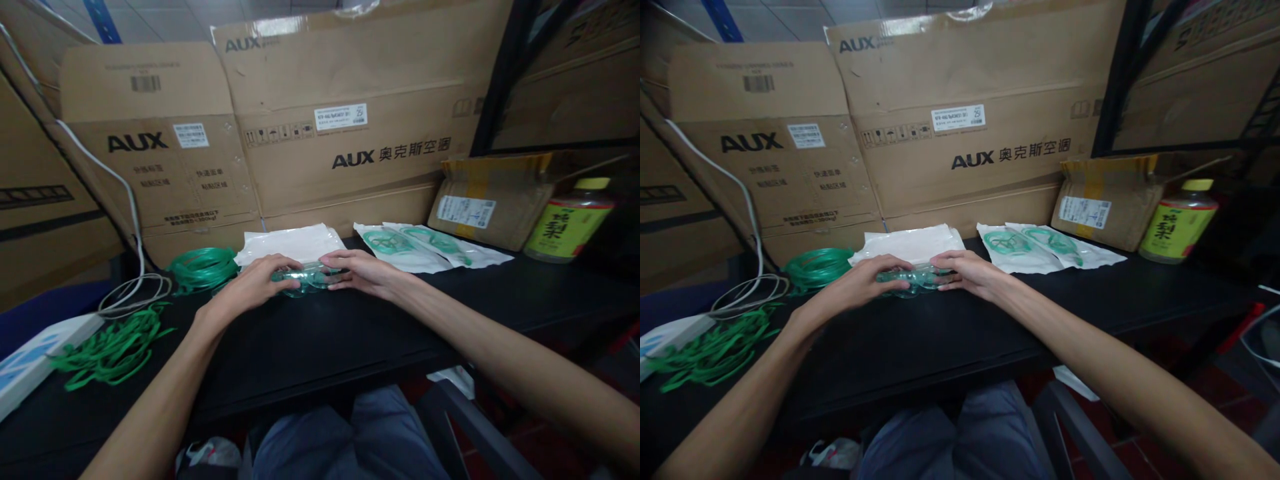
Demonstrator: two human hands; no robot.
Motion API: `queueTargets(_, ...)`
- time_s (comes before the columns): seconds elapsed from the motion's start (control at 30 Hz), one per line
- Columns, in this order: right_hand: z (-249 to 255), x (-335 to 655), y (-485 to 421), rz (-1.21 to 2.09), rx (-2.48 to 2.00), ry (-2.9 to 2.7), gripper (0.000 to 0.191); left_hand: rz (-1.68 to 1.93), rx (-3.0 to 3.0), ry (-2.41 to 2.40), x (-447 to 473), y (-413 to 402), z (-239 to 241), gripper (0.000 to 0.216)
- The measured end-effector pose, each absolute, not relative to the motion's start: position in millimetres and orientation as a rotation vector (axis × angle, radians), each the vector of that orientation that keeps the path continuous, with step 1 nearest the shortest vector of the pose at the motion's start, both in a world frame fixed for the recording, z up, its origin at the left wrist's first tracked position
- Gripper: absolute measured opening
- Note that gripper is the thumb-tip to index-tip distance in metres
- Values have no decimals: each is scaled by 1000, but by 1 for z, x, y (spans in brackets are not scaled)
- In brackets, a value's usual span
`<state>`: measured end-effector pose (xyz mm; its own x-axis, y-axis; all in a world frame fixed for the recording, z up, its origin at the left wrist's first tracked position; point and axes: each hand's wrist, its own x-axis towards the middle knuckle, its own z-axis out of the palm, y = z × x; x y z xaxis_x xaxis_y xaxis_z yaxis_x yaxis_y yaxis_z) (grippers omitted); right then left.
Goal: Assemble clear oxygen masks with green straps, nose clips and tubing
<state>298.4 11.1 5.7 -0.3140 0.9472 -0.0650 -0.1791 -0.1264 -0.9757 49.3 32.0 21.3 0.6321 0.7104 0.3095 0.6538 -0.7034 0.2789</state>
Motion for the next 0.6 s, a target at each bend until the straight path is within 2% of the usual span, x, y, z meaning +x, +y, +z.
queueTargets(0.13, 2, 296, 9, 1538, -999, -1293, 7, 583, 2664, 1194, 50, 29, 24, 42)
queueTargets(0.3, 2, 294, 6, 1352, -1093, -1455, 17, 563, 2662, 1183, 50, 27, 26, 40)
queueTargets(0.6, -2, 300, 10, 642, -1201, -1928, 25, 581, 2641, 1158, 44, 35, 19, 39)
